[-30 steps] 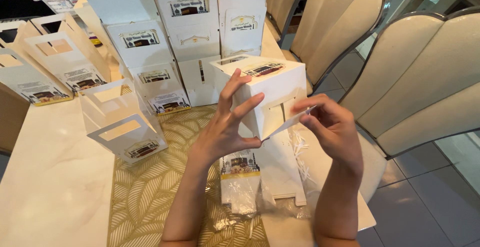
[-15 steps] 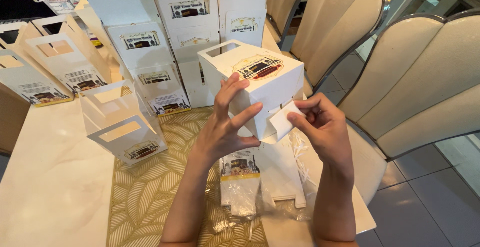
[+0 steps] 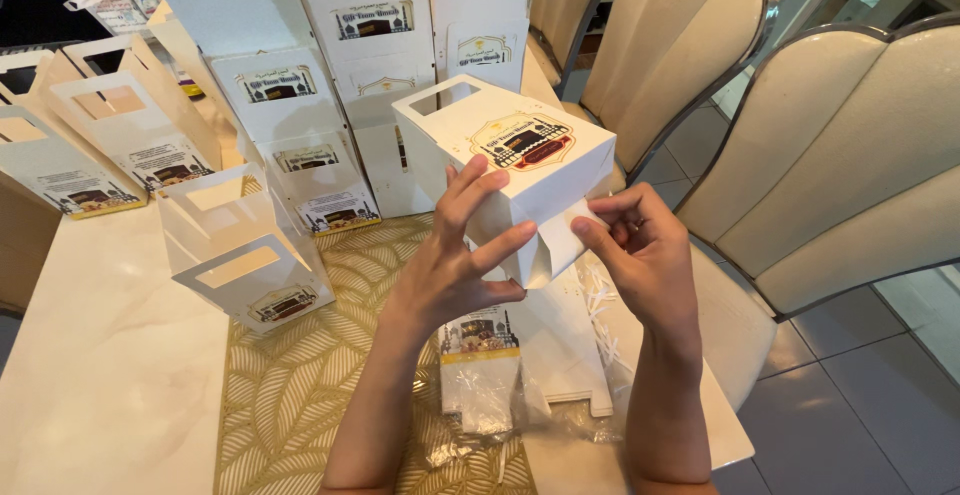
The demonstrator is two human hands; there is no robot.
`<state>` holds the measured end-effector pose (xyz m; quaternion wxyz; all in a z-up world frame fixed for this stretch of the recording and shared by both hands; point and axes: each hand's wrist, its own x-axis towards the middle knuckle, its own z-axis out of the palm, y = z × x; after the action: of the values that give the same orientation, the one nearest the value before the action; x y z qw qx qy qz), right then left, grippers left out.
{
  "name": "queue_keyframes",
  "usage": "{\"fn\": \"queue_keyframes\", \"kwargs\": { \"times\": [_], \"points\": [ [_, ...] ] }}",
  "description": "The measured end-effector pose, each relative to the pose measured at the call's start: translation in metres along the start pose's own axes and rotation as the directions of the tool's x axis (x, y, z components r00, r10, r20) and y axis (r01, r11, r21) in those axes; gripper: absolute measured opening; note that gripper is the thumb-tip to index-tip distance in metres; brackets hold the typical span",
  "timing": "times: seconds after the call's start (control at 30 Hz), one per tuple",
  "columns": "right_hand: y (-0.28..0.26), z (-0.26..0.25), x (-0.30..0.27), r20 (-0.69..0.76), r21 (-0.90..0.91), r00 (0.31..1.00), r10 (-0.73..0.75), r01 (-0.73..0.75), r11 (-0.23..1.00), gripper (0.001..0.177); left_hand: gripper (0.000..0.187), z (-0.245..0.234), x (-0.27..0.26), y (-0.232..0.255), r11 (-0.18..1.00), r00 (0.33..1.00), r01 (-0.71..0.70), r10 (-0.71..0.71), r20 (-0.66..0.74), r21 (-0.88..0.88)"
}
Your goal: The person assembles flat-packed white cardboard boxes by folding along pre-scored lines and inserting tabs into slots. They handle multiple boxes one at a time, folding side panels and securing the structure, then place the completed boxes upright on the table.
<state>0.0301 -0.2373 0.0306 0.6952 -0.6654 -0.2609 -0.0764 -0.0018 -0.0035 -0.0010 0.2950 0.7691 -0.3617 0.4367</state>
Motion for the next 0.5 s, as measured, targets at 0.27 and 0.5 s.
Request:
{"fn": "queue_keyframes", "kwargs": {
  "times": [0.27, 0.5],
  "points": [
    [-0.0014, 0.0032, -0.0032, -0.082, -0.247, 0.996, -0.022, 0.001, 0.969, 0.021, 0.113, 0.0036, -0.0009, 0.0003, 1.0, 1.0, -0.018, 0.018, -0.006, 0.012],
    [-0.0025, 0.0068, -0.0046, -0.11, -0.317, 0.989, -0.095, 0.055, 0.947, 0.021, 0.115, 0.0047, 0.0, 0.0021, 1.0, 1.0, -0.024, 0.024, -0.013, 0.006]
  ]
}}
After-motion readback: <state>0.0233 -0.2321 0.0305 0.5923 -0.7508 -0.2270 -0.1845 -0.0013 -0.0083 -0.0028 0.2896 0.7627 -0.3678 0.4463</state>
